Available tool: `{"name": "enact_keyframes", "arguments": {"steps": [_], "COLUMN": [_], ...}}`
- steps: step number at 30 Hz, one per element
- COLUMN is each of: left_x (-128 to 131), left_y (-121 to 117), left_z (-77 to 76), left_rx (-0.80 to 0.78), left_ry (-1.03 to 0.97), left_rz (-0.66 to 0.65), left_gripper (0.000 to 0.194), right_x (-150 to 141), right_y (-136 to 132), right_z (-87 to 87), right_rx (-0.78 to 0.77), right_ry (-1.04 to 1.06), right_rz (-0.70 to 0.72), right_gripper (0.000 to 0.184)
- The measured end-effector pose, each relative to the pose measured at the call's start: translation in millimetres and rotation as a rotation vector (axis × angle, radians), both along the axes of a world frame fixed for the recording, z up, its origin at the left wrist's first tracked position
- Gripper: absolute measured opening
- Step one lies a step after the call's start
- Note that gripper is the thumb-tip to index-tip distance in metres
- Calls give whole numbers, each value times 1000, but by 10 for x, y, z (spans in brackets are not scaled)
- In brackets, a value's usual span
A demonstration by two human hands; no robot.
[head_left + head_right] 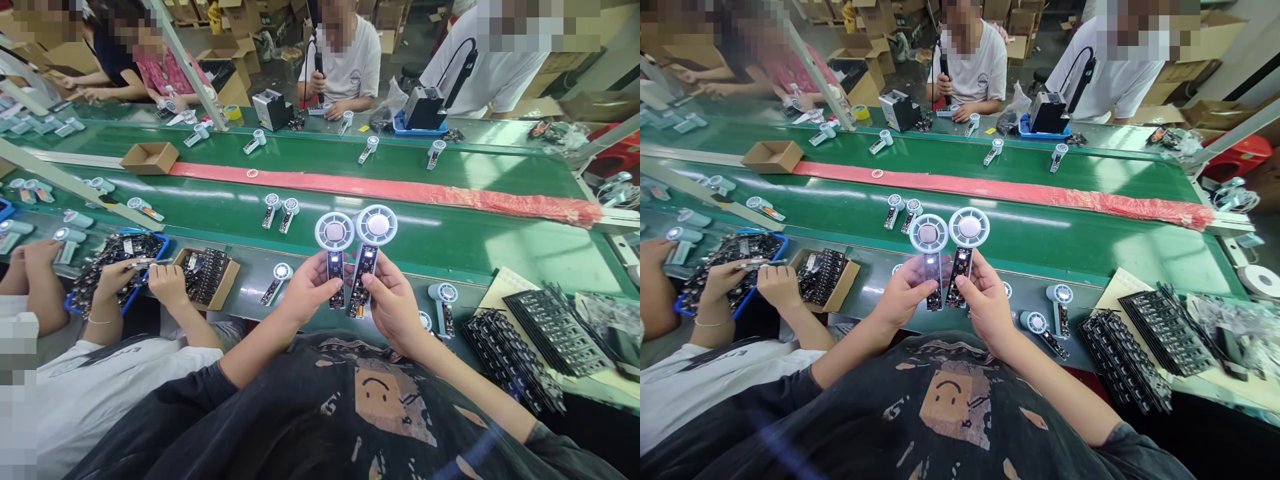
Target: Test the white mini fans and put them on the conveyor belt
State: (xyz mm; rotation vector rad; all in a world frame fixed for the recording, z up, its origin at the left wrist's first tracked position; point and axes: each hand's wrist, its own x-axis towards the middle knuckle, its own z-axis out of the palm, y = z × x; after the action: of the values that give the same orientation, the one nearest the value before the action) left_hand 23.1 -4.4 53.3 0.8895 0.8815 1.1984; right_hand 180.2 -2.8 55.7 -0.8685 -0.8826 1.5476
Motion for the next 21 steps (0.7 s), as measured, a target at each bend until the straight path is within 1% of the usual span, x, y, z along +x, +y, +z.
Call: {"name": "enact_keyframes", "arguments": {"steps": [4,7,10,14,16,18,20,21], "left_x": [22,76,150,197,164,81,-47,-123], "left_y": [-17,-57,-104,-138,-143,-157,-194,-225], "left_z": [2,14,23,-16,-110,-280,-512,-638], "left_rx": [-16,-46,-89,-129,-143,-172,-235,-275], "left_ry": [-8,49,130,134,158,271,517,660], "left_rz": [-1,24,78,87,109,137,95,40], "left_gripper": [63,68,69,69,64,55,45,39], "right_x": [-3,-29,-85,-137,-107,-16,148,256], "right_y": [-15,-50,-97,-102,-80,-76,-131,-189], "right_z": [-16,-46,-105,-173,-204,-274,-422,-532], "right_rx": [11,22,-22,-85,-104,-161,-247,-286], "right_ry": [-39,-67,-61,-102,-144,-179,-231,-281], "right_rz": [4,16,6,-23,-26,2,45,74], "right_gripper": [52,55,58,58,56,56,63,67]}}
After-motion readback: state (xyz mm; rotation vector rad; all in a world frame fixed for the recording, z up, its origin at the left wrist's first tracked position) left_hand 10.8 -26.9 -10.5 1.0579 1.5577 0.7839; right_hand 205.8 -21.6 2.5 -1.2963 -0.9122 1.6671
